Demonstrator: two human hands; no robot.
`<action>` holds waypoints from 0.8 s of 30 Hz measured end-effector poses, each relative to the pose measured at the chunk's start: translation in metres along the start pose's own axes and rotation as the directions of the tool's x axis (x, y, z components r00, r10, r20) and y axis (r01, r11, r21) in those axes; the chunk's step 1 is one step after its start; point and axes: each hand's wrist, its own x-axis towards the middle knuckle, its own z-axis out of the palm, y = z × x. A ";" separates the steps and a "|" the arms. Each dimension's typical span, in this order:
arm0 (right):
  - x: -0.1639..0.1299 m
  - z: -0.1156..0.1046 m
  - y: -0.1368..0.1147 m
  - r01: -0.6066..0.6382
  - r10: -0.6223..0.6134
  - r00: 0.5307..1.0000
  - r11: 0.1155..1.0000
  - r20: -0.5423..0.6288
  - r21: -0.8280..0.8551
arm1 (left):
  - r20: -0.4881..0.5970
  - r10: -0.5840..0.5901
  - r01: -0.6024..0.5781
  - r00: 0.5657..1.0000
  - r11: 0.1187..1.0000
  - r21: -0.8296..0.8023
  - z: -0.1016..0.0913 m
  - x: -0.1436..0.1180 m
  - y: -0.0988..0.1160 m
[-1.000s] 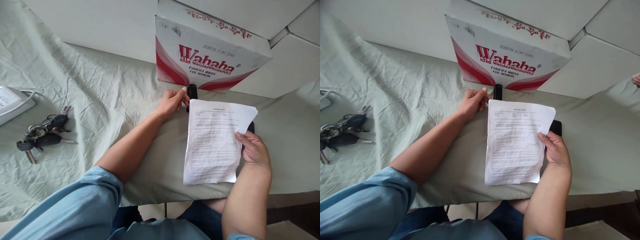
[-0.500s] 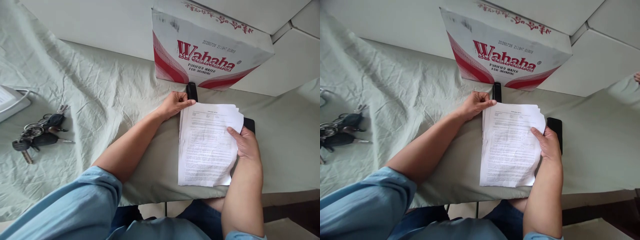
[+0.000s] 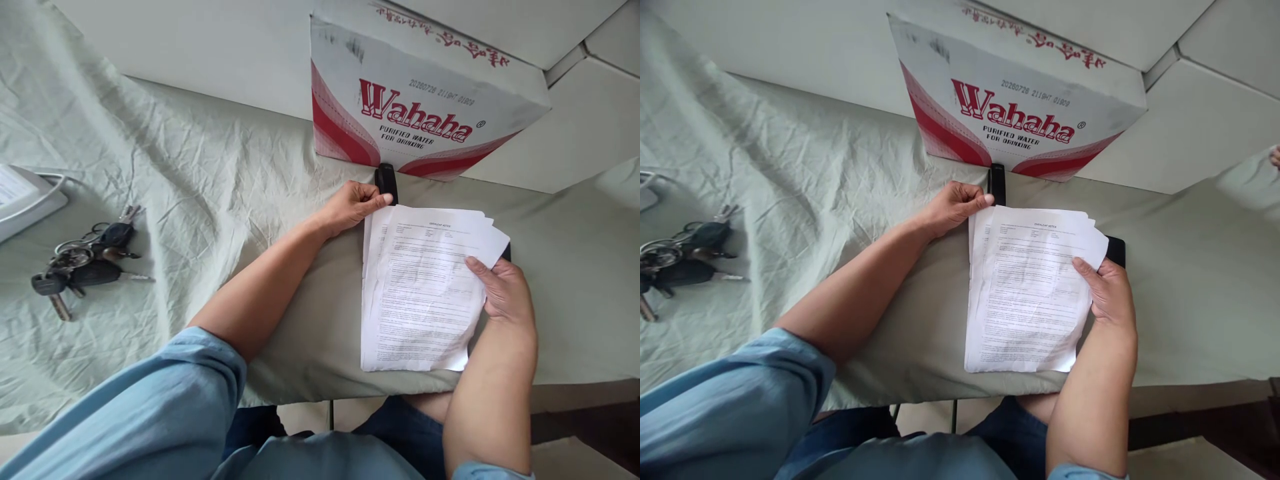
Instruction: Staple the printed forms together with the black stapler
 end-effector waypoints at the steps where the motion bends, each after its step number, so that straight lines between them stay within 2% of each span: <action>1: -0.001 0.000 -0.002 -0.006 0.007 1.000 1.000 0.022 -0.012 | 0.005 -0.027 0.027 1.000 1.000 -0.009 0.001 -0.002 0.003; 4: -0.005 0.000 -0.007 -0.038 0.043 0.994 0.998 0.102 -0.053 | 0.059 -0.108 0.111 0.992 0.993 -0.046 0.000 -0.006 0.011; 6: -0.008 0.004 -0.011 -0.058 0.069 0.987 0.995 0.142 -0.080 | 0.118 -0.110 0.114 0.987 0.993 -0.022 -0.002 -0.007 0.014; 10: -0.011 0.012 -0.013 -0.054 0.070 0.984 0.993 0.163 -0.104 | 0.308 -0.027 -0.043 0.951 0.975 0.218 -0.009 -0.002 0.008; 12: -0.012 0.009 -0.012 -0.026 0.043 0.982 0.995 0.183 -0.095 | 0.319 0.014 -0.102 0.948 0.960 0.260 -0.012 0.001 0.003; 15: -0.016 -0.008 -0.011 -0.017 0.033 0.968 0.998 0.247 -0.068 | 0.189 0.044 -0.080 0.981 0.979 0.189 -0.014 0.004 -0.003; 17: -0.019 -0.025 -0.011 -0.035 0.044 0.973 0.998 0.228 -0.045 | 0.068 0.062 -0.068 0.996 0.993 0.101 -0.014 0.005 -0.005; 20: -0.023 -0.041 -0.013 -0.004 0.002 0.990 1.000 0.144 0.016 | -0.118 0.114 -0.119 0.986 0.992 -0.039 -0.014 0.007 -0.007; 22: -0.022 -0.040 -0.014 0.048 -0.052 0.996 0.997 0.075 0.061 | -0.196 0.153 -0.178 0.969 0.978 -0.113 -0.012 0.009 -0.008; 24: -0.019 -0.031 -0.015 0.155 -0.149 0.986 0.984 -0.075 0.091 | -0.234 0.186 -0.224 0.954 0.963 -0.150 -0.011 0.009 -0.009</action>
